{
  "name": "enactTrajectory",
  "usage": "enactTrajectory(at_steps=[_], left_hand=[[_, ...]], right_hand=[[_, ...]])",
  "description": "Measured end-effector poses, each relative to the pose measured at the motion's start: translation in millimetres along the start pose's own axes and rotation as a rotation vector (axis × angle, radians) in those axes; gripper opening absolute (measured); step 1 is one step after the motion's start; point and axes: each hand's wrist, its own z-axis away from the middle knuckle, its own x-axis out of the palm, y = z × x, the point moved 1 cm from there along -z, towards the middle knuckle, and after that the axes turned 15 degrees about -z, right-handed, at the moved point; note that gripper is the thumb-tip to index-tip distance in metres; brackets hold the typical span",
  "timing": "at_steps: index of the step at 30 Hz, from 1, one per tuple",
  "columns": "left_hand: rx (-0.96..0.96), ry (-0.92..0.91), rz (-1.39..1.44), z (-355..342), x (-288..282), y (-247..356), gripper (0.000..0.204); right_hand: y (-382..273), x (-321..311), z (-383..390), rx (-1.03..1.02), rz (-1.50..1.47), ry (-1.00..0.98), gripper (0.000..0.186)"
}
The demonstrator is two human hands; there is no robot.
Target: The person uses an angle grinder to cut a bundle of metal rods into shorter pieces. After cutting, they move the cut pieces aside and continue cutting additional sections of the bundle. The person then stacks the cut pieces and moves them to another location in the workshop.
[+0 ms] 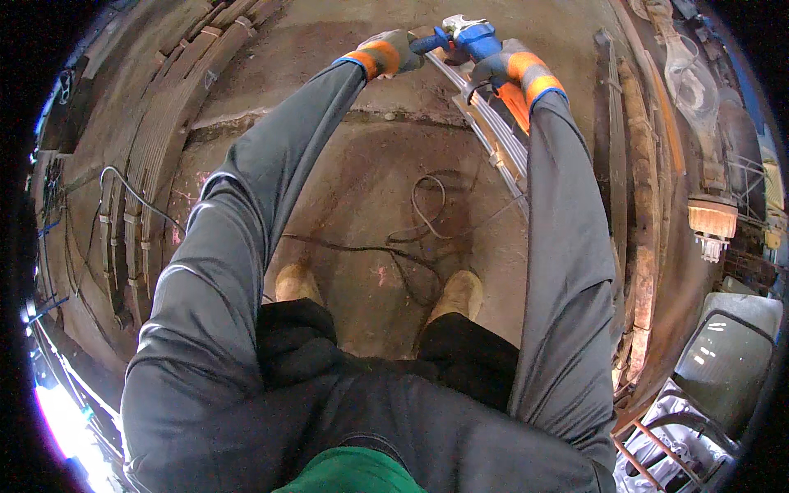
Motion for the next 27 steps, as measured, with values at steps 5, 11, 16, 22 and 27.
enactTrajectory(at_steps=[5, 11, 16, 22, 27], left_hand=[[0.009, -0.090, 0.019, -24, -2, 19, 0.042], [-0.025, -0.109, -0.007, -26, -2, -2, 0.037], [-0.025, -0.041, -0.032, -9, -5, -26, 0.036], [-0.067, -0.074, 0.071, 17, -10, -15, 0.036], [0.066, -0.049, 0.038, 26, -18, 2, 0.039]], right_hand=[[13, -20, -3, 0.059, -0.045, 0.039, 0.060], [4, -5, -19, -0.018, -0.054, 0.034, 0.059], [-14, 13, -26, -0.049, -0.003, -0.013, 0.063], [-18, 10, -15, -0.027, 0.087, -0.017, 0.065], [0, 1, -4, -0.002, 0.069, -0.068, 0.066]])
